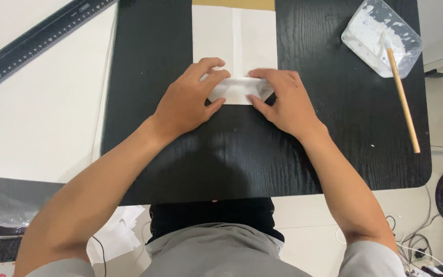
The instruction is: The person folds a white paper flap on a brown paper box, applies white adhesive with a brush to the flap, and presses it down. They then place the box on a larger white sheet, fold the sheet's edges over the box, and apply adhesive to the sheet's edges.
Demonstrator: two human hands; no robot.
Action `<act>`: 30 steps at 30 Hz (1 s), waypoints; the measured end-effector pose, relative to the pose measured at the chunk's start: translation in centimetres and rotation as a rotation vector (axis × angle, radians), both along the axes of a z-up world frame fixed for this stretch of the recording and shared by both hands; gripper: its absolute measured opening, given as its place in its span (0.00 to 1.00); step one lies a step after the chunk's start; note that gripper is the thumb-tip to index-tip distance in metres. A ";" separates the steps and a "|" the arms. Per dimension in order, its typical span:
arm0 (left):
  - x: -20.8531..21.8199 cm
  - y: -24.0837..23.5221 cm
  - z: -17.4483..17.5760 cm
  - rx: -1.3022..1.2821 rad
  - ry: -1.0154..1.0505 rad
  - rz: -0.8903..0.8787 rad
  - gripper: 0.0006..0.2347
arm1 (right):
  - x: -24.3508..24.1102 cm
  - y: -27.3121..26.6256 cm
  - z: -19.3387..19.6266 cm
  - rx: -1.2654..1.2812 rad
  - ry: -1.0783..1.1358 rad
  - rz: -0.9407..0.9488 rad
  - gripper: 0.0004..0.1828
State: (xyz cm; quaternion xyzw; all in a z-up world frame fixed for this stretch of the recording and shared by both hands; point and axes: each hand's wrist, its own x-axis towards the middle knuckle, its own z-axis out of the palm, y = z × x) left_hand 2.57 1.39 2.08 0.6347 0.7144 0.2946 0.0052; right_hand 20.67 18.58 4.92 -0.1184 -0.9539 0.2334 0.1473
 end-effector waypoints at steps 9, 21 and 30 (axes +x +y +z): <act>0.4 -1.4 0.7 -0.048 0.067 -0.063 0.09 | 3.5 -3.3 2.0 0.086 -0.275 0.062 0.37; 5.4 -8.5 0.0 -0.335 0.251 -0.285 0.43 | 10.7 -7.8 -1.5 0.253 -0.405 0.112 0.61; 11.8 -15.8 -2.0 0.210 0.287 -0.180 0.12 | 17.0 -12.2 -6.3 0.372 0.204 0.060 0.23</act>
